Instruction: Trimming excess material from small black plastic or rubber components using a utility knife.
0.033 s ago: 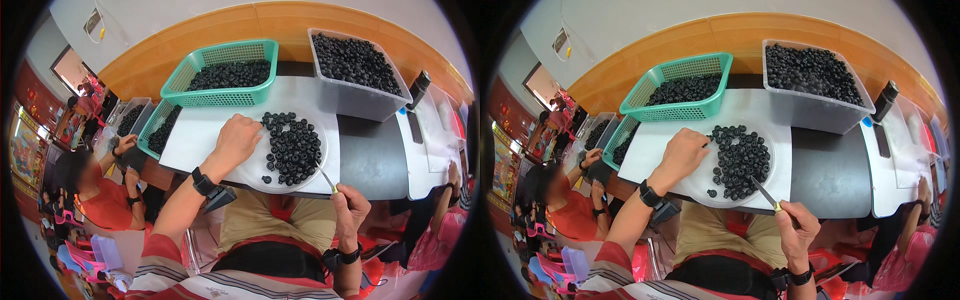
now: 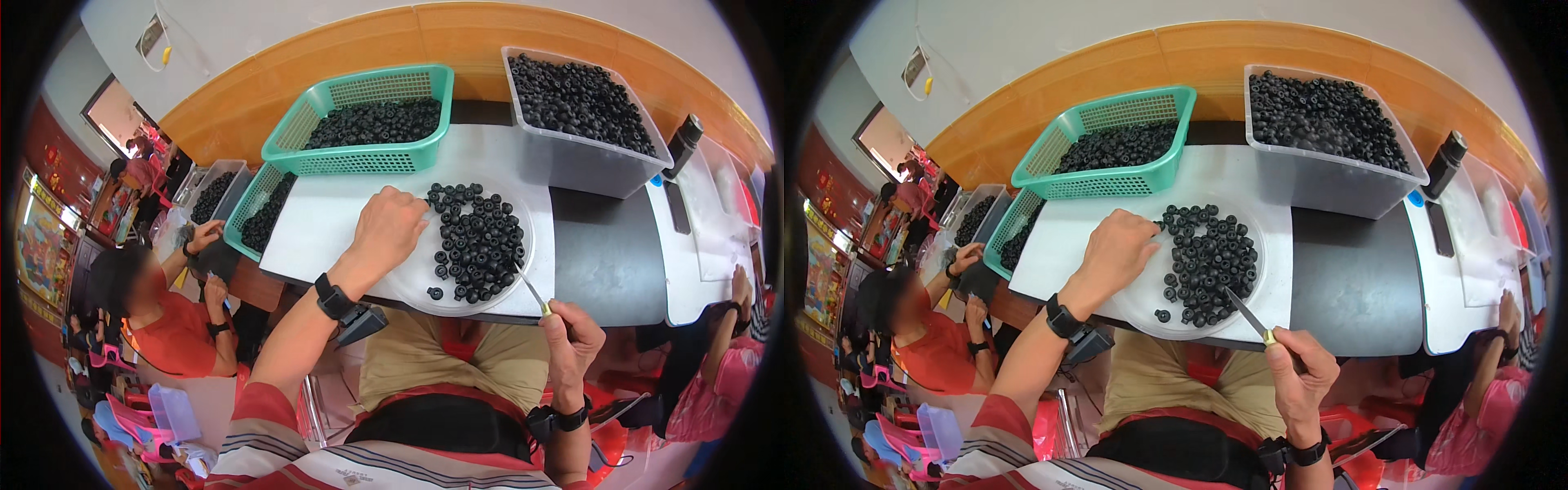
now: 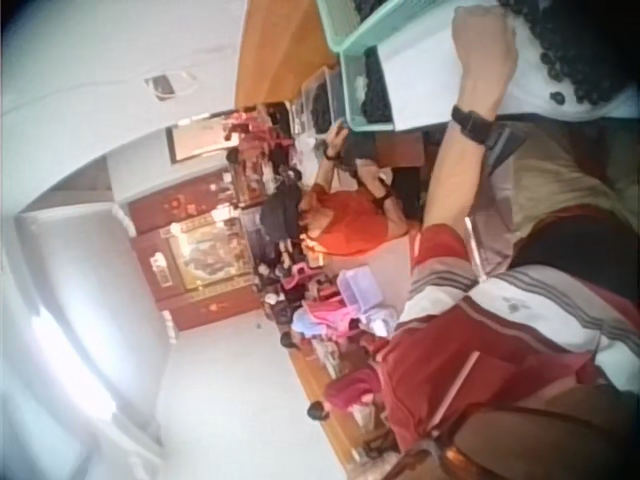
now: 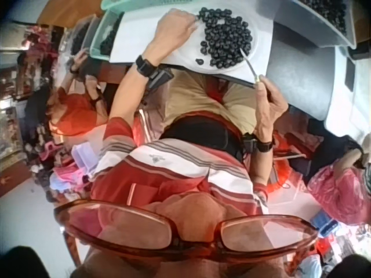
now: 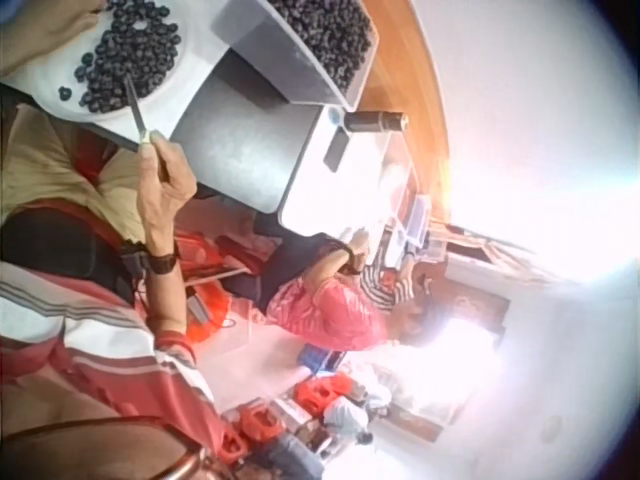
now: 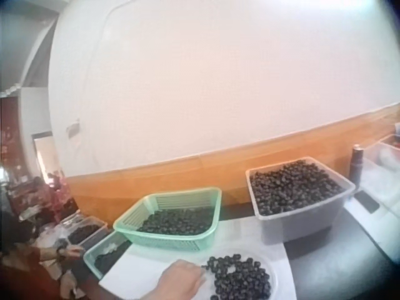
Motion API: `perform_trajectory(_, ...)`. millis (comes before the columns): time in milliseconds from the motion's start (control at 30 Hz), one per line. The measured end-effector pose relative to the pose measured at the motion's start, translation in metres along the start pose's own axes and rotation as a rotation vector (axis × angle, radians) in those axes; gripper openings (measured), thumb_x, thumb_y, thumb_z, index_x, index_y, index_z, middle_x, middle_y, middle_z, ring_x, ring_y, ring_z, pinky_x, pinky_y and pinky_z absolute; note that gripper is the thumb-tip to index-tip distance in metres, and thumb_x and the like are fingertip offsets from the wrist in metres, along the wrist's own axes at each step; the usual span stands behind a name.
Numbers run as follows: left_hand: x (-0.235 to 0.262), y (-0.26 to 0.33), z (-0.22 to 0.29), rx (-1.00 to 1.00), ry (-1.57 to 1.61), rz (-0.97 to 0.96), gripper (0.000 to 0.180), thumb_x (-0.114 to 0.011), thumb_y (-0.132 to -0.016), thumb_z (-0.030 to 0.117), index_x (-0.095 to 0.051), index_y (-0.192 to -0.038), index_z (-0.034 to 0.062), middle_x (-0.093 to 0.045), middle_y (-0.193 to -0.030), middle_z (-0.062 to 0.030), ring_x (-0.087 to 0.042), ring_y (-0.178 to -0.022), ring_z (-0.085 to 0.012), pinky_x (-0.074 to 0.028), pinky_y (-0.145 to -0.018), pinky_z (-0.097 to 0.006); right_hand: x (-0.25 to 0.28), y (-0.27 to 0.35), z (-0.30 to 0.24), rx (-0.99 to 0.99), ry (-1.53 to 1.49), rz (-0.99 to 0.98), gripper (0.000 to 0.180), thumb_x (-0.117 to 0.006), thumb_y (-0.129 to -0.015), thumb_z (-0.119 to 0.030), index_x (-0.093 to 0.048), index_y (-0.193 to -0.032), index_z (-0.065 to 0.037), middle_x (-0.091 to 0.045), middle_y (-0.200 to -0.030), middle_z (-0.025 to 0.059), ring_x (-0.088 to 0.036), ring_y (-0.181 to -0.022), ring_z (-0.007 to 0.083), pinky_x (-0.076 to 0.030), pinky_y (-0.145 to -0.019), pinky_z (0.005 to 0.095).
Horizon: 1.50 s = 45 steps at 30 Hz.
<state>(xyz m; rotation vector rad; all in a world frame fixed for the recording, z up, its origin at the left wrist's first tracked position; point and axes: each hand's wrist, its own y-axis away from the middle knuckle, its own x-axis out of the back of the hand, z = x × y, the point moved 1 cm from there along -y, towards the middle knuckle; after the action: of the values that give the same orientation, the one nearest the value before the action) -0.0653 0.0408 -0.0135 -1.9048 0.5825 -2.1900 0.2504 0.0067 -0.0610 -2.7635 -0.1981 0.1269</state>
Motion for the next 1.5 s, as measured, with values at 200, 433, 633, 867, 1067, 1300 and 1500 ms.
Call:
perform_trajectory(200,-0.005,-0.002,0.000,0.098,0.005,-0.133,0.020,-0.071,-0.079,0.007,-0.071,-0.099,0.0034,-0.070,-0.092,-0.0140,-0.067,-0.085,-0.0322,-0.053,-0.076,-0.040,0.002,0.005,-0.002,0.002,0.017,-0.010,0.017,-0.073,-0.087,-0.006,-0.071,-0.103,0.002,-0.068,-0.083,0.0054,-0.056,-0.071,0.0081,-0.041,-0.063,0.0211)
perform_trajectory(433,0.019,0.013,0.025,0.329,0.769,-0.128,0.023,-0.070,-0.086,0.003,-0.070,-0.108,-0.0013,-0.073,-0.093,-0.0100,-0.070,-0.083,-0.0167,-0.056,-0.074,-0.028,0.001,0.000,-0.005,0.033,0.018,-0.016,0.016,-0.072,-0.087,-0.003,-0.070,-0.102,0.002,-0.068,-0.082,0.0065,-0.056,-0.070,0.0092,-0.041,-0.062,0.0222)
perform_trajectory(633,0.028,0.028,0.054,0.490,1.468,-0.097,0.020,-0.070,-0.088,0.001,-0.068,-0.107,-0.0029,-0.071,-0.090,-0.0124,-0.069,-0.080,-0.0168,-0.060,-0.074,-0.030,-0.019,-0.015,-0.016,0.125,0.032,-0.118,0.019,-0.072,-0.085,-0.001,-0.070,-0.104,0.001,-0.070,-0.085,0.0108,-0.065,-0.074,0.0152,-0.048,-0.066,0.0249)
perform_trajectory(867,0.026,0.036,0.077,0.557,1.940,-0.182,0.019,-0.069,-0.090,0.002,-0.066,-0.108,-0.0025,-0.070,-0.093,-0.0109,-0.070,-0.084,-0.0168,-0.061,-0.078,-0.030,-0.032,-0.023,-0.019,0.217,0.042,-0.196,0.020,-0.073,-0.085,-0.003,-0.070,-0.105,-0.001,-0.072,-0.087,0.0120,-0.067,-0.072,0.0167,-0.050,-0.064,0.0266)
perform_trajectory(1067,0.019,0.040,0.085,0.527,1.965,-0.190,0.017,-0.069,-0.089,0.000,-0.066,-0.106,-0.0023,-0.071,-0.095,-0.0127,-0.071,-0.086,-0.0184,-0.061,-0.078,-0.031,-0.028,-0.023,-0.020,0.243,0.061,-0.191,0.020,-0.074,-0.085,-0.004,-0.071,-0.104,-0.001,-0.071,-0.085,0.0118,-0.067,-0.070,0.0175,-0.051,-0.062,0.0269)
perform_trajectory(1300,0.015,0.043,0.092,0.486,1.986,-0.066,0.013,-0.073,-0.085,0.001,-0.065,-0.095,0.0000,-0.067,-0.098,-0.0169,-0.070,-0.078,-0.0246,-0.059,-0.069,-0.034,-0.025,-0.025,-0.021,0.309,0.048,-0.187,0.016,-0.074,-0.085,-0.004,-0.072,-0.101,0.000,-0.070,-0.081,0.0110,-0.065,-0.068,0.0160,-0.049,-0.061,0.0264)
perform_trajectory(1500,0.031,0.047,0.099,0.208,2.037,-0.087,0.014,-0.070,-0.085,-0.005,-0.067,-0.099,-0.0019,-0.067,-0.105,-0.0187,-0.070,-0.083,-0.0219,-0.062,-0.075,-0.033,-0.009,-0.026,-0.008,0.105,0.033,0.028,0.016,-0.075,-0.086,-0.005,-0.071,-0.100,0.003,-0.069,-0.079,0.0110,-0.062,-0.068,0.0145,-0.046,-0.061,0.0242)
